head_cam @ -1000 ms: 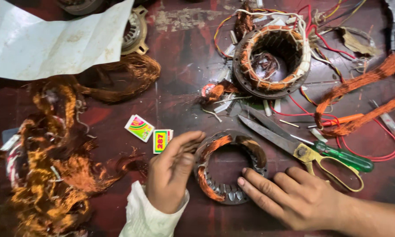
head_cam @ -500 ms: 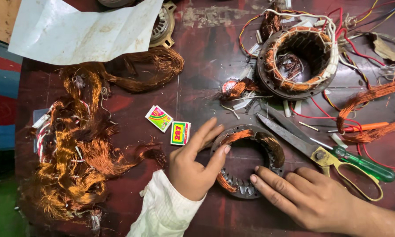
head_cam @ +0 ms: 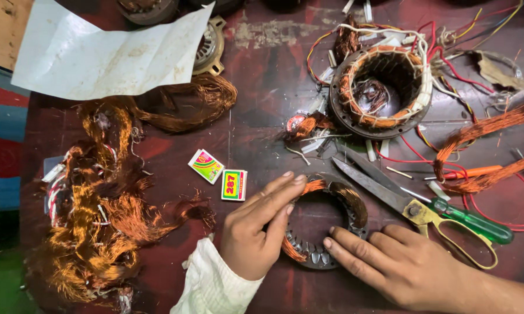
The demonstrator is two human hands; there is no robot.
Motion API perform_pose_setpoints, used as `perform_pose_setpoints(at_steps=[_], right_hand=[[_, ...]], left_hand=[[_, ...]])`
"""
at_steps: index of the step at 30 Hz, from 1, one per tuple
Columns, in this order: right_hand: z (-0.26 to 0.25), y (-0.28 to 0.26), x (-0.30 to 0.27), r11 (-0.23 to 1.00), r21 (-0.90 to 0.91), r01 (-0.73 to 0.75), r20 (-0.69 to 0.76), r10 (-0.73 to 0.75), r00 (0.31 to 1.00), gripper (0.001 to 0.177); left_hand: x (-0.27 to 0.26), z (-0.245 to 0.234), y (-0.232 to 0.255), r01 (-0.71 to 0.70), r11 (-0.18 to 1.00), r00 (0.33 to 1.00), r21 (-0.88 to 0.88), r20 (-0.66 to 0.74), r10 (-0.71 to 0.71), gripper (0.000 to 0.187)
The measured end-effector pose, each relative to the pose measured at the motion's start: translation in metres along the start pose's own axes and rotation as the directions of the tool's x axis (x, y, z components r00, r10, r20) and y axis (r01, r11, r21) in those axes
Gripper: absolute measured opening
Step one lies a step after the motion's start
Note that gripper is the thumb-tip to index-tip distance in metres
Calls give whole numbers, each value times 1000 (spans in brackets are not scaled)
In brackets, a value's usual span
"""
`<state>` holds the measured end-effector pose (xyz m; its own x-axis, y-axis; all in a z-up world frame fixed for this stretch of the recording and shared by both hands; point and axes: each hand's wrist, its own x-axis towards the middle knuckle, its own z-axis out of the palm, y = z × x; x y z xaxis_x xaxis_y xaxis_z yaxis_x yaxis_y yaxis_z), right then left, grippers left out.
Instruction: The person works on a motor armature, using a screwdriver to adjust copper windings and a pair of scissors to cut a small piece of white material. They then light a match and use the flame to treat the ends of the copper wires on the armature.
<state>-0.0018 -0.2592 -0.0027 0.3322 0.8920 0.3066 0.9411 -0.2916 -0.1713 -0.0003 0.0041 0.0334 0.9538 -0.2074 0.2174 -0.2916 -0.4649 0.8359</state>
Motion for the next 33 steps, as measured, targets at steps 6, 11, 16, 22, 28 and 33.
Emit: perform_pose_setpoints(at_steps=[6, 11, 16, 22, 28, 33], right_hand=[[2, 0, 2, 1000, -10, -12, -37, 12, 999, 63], [0, -2, 4, 999, -28, -26, -36, 25, 999, 60], [1, -2, 4, 999, -39, -32, -12, 32, 999, 62], [0, -4, 4, 999, -14, -50, -20, 50, 999, 60], [3, -4, 3, 998, -17, -55, -9, 55, 998, 59], [0, -5, 1, 998, -5, -69, -25, 69, 997, 59]], left_hand=[[-3, -6, -2, 224, 926, 974, -303, 101, -203, 46], [-4, -12, -13, 257, 930, 963, -261, 150, -224, 34], [-5, -10, -22, 273, 902, 960, -335, 156, -233, 30], [-3, -4, -18, 210, 944, 976, -254, 117, -186, 29], [-5, 2, -19, 146, 971, 989, -188, 58, -138, 29], [-3, 7, -11, 141, 985, 990, -104, 42, -137, 47]])
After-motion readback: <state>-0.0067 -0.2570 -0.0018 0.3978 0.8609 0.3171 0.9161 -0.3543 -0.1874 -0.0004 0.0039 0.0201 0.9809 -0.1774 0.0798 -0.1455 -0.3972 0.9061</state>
